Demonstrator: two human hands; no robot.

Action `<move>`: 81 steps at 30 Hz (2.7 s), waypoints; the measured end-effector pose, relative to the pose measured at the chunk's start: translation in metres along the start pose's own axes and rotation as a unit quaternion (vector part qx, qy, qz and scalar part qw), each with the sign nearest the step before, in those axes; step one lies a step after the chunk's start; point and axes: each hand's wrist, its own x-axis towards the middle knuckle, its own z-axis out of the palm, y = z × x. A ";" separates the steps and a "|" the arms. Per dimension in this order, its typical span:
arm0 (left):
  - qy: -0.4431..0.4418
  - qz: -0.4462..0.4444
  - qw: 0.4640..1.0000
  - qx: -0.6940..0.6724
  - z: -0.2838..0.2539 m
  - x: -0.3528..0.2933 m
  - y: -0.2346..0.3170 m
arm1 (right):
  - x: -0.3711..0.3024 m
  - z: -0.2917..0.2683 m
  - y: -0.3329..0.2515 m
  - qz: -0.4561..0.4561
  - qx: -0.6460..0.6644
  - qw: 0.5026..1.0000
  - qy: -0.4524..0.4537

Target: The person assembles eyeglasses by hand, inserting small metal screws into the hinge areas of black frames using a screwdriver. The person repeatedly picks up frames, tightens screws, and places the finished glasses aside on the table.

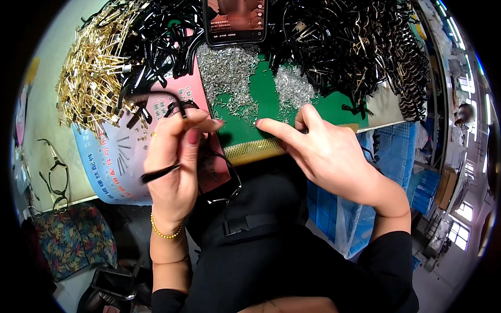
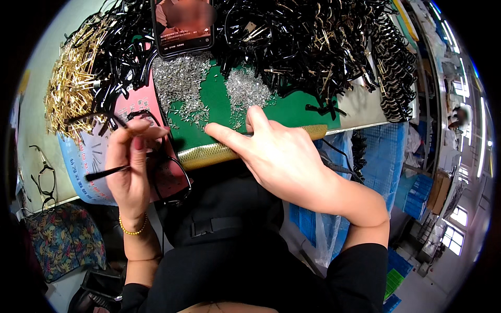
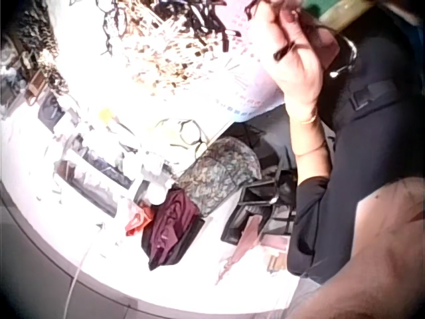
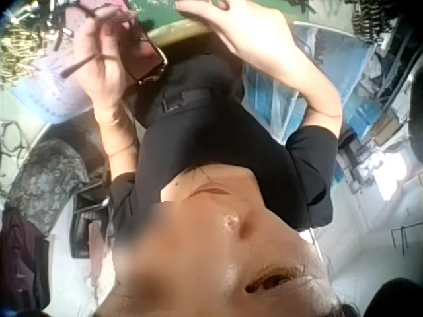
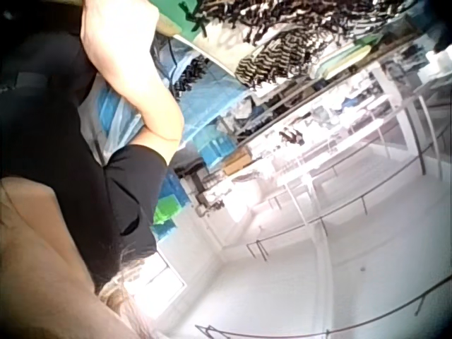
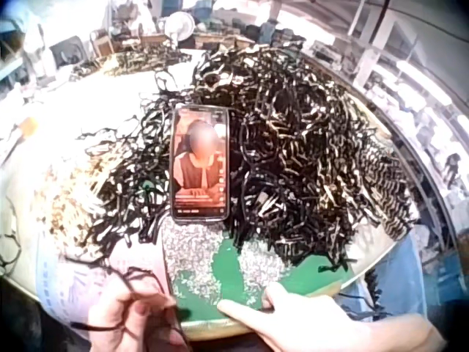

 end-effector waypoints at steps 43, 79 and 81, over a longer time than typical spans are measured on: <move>-0.052 -0.066 0.993 0.080 -0.020 0.001 0.005 | 0.038 0.007 -0.016 -0.146 0.076 0.986 0.003; -0.022 -0.060 0.994 0.092 -0.013 0.004 0.006 | 0.036 0.028 -0.028 -0.124 -0.023 0.985 0.115; -0.034 -0.037 0.994 0.096 -0.015 0.003 0.004 | 0.039 0.029 -0.028 -0.151 -0.097 0.971 0.158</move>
